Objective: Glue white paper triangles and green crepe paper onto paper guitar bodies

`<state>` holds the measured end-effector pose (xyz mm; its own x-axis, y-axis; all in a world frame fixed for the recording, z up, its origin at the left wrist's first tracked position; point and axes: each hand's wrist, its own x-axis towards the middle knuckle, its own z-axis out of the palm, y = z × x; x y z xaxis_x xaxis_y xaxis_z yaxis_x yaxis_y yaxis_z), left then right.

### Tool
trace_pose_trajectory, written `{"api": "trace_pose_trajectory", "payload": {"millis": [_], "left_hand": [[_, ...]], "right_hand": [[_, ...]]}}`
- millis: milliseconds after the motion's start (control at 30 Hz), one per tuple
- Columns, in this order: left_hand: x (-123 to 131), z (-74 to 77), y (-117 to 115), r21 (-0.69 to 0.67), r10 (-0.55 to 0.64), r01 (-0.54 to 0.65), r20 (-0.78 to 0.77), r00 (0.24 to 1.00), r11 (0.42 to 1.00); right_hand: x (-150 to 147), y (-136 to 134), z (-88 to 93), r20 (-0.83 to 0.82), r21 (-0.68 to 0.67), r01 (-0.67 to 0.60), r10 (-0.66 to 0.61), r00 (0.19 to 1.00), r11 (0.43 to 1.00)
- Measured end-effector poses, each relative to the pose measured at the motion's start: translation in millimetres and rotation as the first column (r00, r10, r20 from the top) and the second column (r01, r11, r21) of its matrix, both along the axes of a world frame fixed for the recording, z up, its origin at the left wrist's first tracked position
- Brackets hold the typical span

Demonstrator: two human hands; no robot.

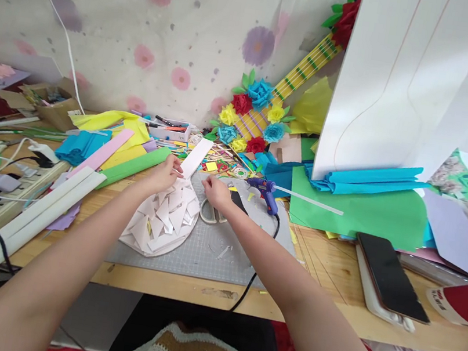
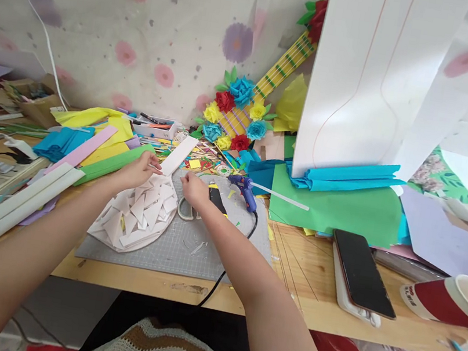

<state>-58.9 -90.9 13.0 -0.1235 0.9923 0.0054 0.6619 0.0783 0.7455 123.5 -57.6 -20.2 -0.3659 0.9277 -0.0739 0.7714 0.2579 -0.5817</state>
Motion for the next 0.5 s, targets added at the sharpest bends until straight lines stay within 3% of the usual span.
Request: {"api": "trace_pose_trajectory", "payload": {"millis": [133, 233, 367, 500], "left_hand": [[-7.4, -2.5, -8.4, -0.058, -0.156, 0.149, -0.159, 0.975, 0.987], [-6.1, -3.7, -12.4, -0.114, -0.235, 0.215, -0.206, 0.95, 0.97], [0.7, -1.6, -14.2, -0.181, -0.239, 0.191, -0.297, 0.925, 0.965], [0.2, -5.0, -10.4, -0.125, -0.187, 0.164, -0.204, 0.961, 0.979]], "right_hand": [[-4.6, -6.4, -1.4, -0.113, 0.186, -0.167, 0.19, 0.975, 0.968], [-9.1, -7.6, -3.6, -0.064, 0.256, -0.286, 0.311, 0.948, 0.923], [-14.7, -7.2, -6.5, 0.022, 0.248, -0.335, 0.34, 0.94, 0.909], [-18.3, -2.7, -6.8, 0.054, 0.235, -0.323, 0.32, 0.946, 0.917]]}}
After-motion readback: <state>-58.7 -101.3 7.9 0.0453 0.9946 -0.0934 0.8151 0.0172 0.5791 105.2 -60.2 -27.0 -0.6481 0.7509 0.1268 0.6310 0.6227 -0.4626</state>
